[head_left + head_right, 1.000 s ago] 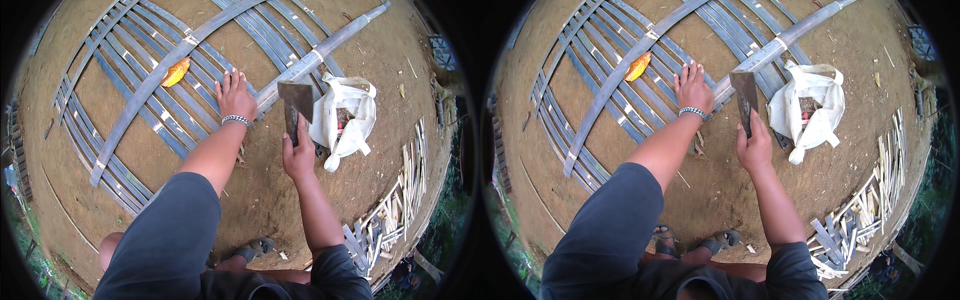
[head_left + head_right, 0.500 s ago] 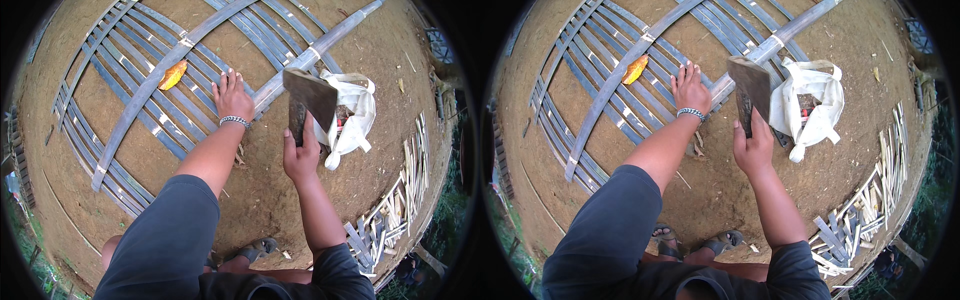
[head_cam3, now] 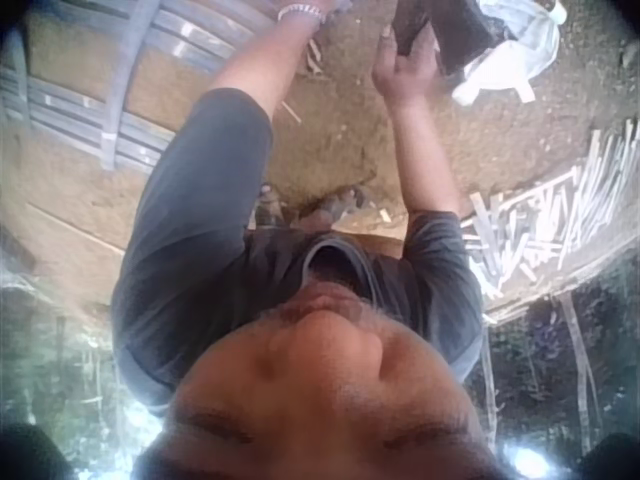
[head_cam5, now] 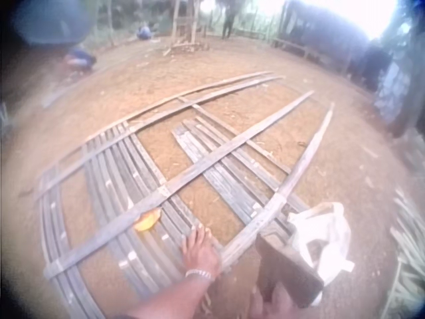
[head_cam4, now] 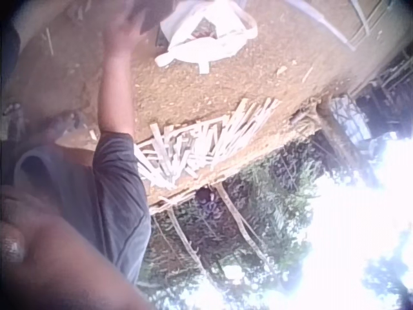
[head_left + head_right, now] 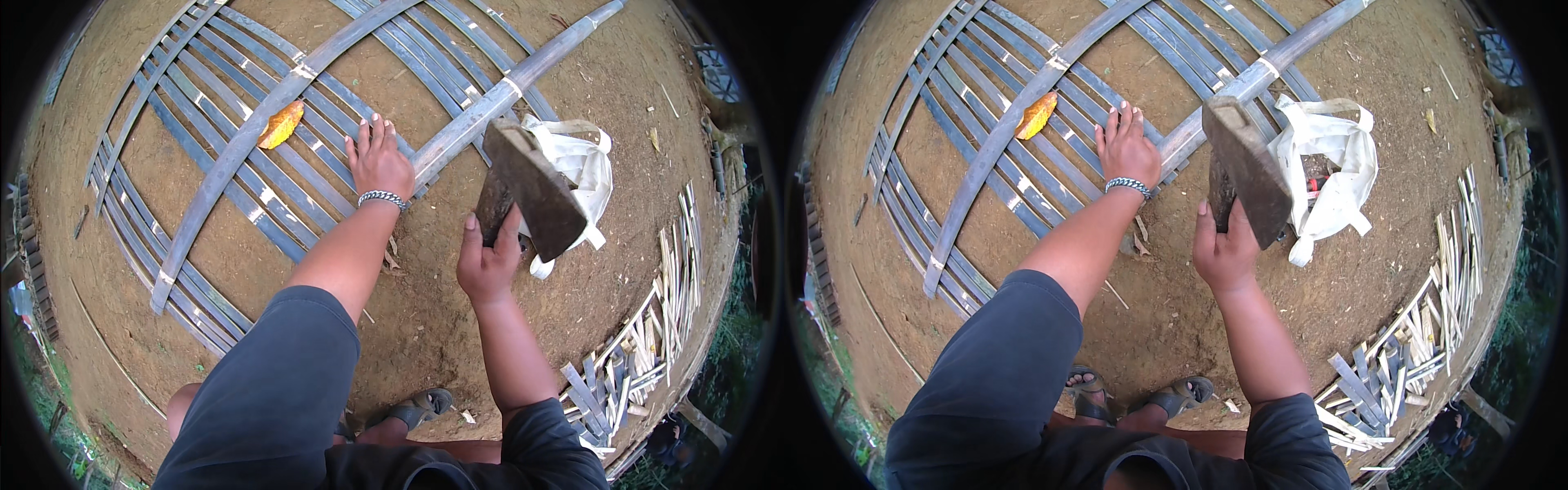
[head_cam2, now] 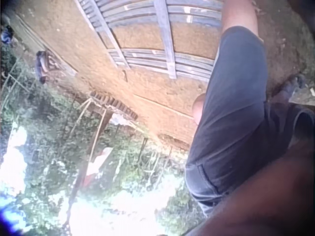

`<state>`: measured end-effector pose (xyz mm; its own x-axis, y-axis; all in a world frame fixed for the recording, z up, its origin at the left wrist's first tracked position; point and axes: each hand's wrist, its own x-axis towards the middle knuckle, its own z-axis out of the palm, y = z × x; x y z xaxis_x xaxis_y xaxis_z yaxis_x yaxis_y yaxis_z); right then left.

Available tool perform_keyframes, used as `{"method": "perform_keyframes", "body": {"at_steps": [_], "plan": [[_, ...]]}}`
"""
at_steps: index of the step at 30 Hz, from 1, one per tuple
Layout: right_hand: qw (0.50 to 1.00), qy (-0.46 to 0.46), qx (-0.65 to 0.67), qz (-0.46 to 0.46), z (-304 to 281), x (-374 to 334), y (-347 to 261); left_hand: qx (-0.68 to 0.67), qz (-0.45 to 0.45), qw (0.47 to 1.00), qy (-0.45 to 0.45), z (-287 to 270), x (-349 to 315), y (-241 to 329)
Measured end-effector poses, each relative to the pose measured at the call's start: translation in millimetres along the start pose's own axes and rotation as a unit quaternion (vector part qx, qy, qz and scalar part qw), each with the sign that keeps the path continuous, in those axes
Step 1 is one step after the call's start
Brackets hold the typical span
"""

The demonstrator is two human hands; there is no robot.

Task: The person is constructing a bamboo frame by hammering small wooden pegs into pre-drilled holes on bamboo slats. They use a small axe to hammer the pegs and pick up additional pegs from a white bag.

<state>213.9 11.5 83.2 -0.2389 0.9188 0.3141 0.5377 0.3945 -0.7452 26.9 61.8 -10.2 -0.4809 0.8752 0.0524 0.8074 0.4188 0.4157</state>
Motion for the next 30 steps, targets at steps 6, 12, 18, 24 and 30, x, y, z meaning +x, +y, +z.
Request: {"method": "perform_keyframes", "body": {"at_steps": [6, 12, 18, 24, 30], "plan": [[0.963, -0.197, -0.124, 0.137, 2, 6, 18, -0.016, -0.007, 1.000, -0.004, -1, 2, 7], [1.000, -0.021, 0.000, -0.008, -4, 7, -3, 0.006, -0.002, 1.000, 0.010, -2, 0, -2], [0.965, -0.219, -0.111, 0.093, 1, -4, 29, -0.008, -0.001, 1.000, -0.003, -1, 1, 8], [0.996, -0.060, -0.063, -0.007, 4, 7, 12, 0.006, -0.002, 1.000, 0.007, -3, 1, 0], [0.944, -0.246, -0.168, 0.139, 1, 5, 20, -0.015, 0.003, 1.000, 0.005, -1, 1, 2]]}}
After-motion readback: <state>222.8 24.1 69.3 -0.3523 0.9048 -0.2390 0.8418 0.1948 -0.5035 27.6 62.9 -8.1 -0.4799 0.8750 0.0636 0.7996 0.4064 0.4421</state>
